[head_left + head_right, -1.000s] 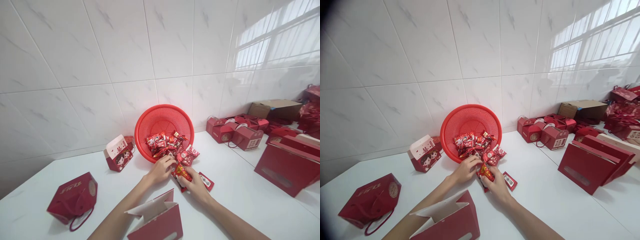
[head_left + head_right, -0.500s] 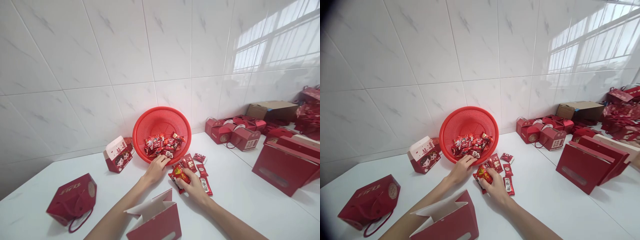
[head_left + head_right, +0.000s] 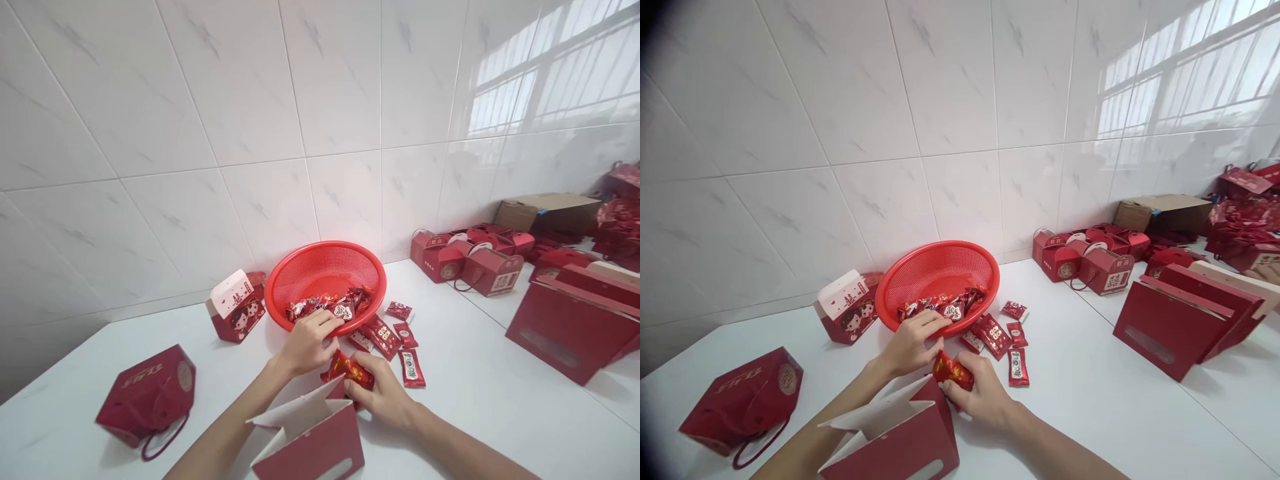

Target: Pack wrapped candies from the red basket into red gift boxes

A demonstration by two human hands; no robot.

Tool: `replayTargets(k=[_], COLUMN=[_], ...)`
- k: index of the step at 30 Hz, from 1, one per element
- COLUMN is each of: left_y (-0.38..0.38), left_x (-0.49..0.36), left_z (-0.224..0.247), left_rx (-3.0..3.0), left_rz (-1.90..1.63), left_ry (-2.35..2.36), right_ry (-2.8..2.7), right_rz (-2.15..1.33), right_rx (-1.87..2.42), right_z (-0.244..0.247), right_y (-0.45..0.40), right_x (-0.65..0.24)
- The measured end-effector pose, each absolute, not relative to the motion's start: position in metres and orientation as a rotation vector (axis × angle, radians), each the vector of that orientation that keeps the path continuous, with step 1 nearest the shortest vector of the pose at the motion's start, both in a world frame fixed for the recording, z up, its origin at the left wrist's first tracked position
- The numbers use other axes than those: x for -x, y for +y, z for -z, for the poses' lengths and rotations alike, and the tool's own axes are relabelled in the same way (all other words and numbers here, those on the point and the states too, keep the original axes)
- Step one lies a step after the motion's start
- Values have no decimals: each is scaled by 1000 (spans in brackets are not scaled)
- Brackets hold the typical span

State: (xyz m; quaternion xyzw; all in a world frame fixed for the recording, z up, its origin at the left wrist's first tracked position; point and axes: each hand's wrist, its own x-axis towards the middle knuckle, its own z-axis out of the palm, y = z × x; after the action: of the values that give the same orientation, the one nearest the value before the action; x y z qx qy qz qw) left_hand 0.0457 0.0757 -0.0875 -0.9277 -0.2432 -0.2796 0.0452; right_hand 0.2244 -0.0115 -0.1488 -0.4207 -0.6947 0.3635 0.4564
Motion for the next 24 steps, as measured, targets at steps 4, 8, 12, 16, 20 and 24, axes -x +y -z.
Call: replayTargets(k=[4, 8, 12, 16, 20, 24], left_y=[72, 68, 63, 56, 54, 57], left_x=[-44, -45, -52, -73, -102, -122], left_z=[84, 77, 66, 55, 55, 65], left_rx=[2821, 2819, 2895, 3273, 3533, 3473], left_rz=[939, 1003, 1050, 689, 10, -389], left_ry=[-706, -639, -490, -413, -534, -903], right_ry=[-1792, -1786, -1441, -913, -688, -606], right_rz=[-653, -280, -135, -293, -447, -548], right_rx=[981, 831, 938, 1113, 1130, 1152], right_z=[146, 132, 113, 102, 110, 124], right_y=[-14, -13, -6, 11, 31, 44], right_x=[-229, -247, -275, -305, -328, -340])
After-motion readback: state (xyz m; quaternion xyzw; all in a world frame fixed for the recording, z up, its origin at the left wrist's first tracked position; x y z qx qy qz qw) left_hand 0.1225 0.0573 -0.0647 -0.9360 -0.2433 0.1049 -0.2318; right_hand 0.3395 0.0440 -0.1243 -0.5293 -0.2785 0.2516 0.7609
